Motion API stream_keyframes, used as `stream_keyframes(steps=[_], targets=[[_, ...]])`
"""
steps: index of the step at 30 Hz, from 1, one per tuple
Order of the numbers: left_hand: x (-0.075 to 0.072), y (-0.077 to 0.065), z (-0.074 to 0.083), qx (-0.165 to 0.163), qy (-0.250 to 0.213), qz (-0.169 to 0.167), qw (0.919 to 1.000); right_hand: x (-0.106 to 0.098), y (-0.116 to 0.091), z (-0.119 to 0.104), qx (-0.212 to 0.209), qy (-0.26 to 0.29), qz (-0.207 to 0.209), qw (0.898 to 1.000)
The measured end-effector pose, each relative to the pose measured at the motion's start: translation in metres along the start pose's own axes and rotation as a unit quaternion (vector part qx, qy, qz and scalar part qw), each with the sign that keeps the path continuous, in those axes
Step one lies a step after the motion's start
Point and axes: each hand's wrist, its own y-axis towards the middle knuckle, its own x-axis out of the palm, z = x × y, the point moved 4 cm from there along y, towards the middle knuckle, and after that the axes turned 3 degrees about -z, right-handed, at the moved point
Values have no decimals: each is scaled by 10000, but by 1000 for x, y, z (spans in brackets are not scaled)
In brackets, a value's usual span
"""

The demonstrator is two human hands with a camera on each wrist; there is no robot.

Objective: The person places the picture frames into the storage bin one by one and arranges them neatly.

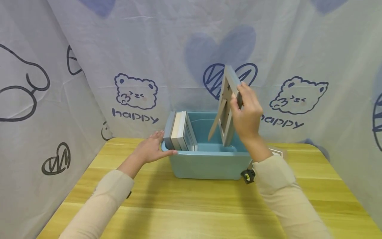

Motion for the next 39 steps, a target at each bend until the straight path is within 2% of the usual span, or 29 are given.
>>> stream_keyframes(steps=[11, 16, 31, 39], targets=[[4, -1, 0, -1, -75, 26, 10000, 26, -41, 9, 131, -32, -429, 9990], [2, -1, 1, 50, -60, 51, 10000, 34, -56, 9, 171, -97, -435, 9989], [1, -2, 1, 53, -45, 81, 9999, 53, -85, 11, 68, -212, -582, 9981], [-1, -2, 2, 24, -109, 115, 9999, 62, -98, 10, 230, -7, -1071, 9940]])
